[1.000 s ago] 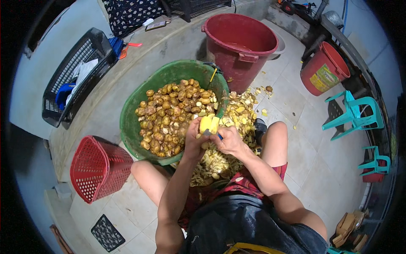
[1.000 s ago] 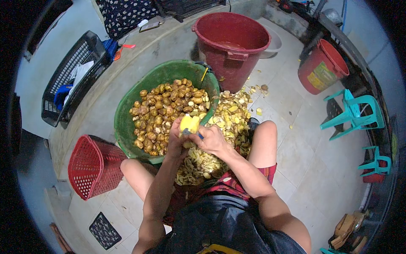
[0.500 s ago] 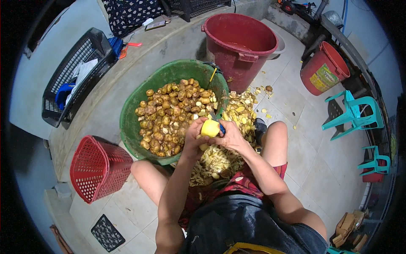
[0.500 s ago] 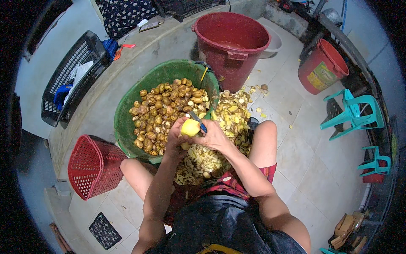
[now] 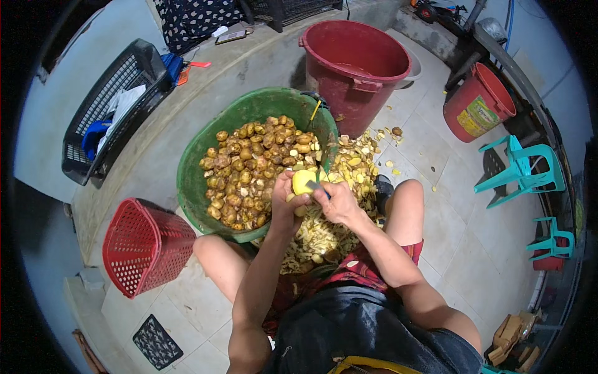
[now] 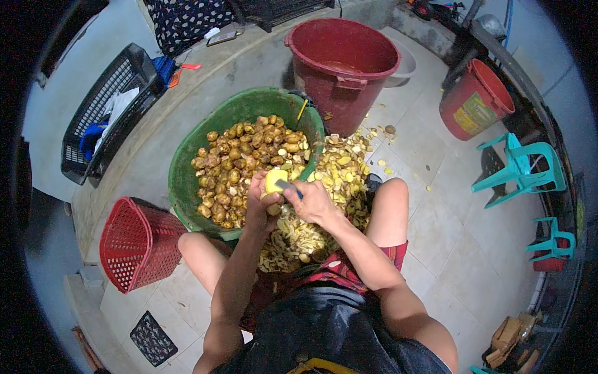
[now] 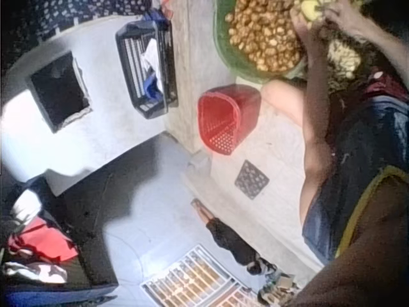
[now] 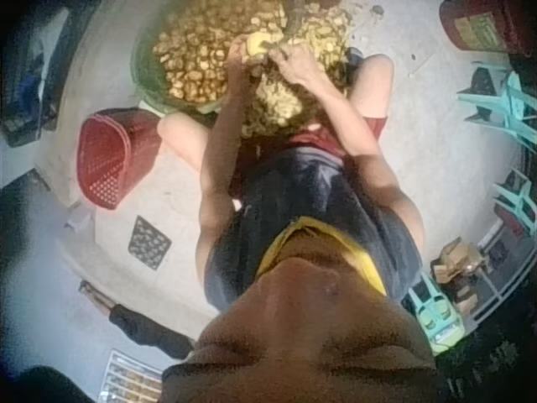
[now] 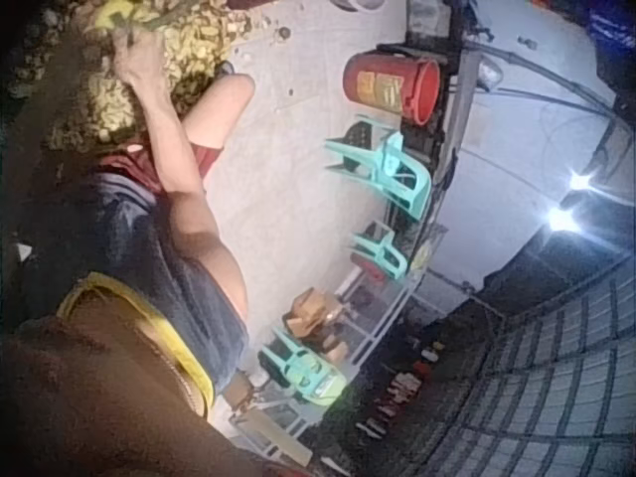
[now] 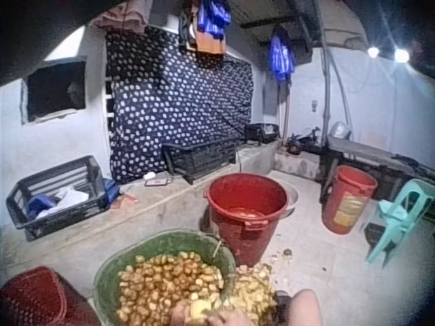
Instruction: The person peels potatoes using a hand-held peeler, placing the peeled potatoes into a bucket of water and tossing the skins onto a pile on the floor.
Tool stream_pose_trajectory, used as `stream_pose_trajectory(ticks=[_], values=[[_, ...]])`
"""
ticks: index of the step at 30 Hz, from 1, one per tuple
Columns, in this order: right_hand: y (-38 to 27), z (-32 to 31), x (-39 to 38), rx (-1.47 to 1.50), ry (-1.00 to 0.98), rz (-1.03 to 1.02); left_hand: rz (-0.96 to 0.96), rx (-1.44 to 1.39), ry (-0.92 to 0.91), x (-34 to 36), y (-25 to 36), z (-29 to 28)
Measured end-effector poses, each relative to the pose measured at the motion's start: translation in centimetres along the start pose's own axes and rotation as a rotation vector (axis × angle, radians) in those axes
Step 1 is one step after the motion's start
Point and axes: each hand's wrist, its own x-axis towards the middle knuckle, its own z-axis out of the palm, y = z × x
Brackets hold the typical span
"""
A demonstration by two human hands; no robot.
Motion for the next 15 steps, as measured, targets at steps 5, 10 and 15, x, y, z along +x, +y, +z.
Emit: stream_pose_trajectory(ticks=[5,10,15], values=[[-0.6,-1.3,0.9,0.087,-0.071,0.154,-0.032,-0.056,-0.03,-0.1,0.6,1.1],[-0.7,-1.6,1.0,0.124,-0.093,0.114,-0.103,-0.139,-0.095,-0.3,0.9,1.3],[-1.7,-1.9,0.9,0.212,-0.102,0.077,-0.136,-0.147,-0.178,-0.2,1.0,1.4]])
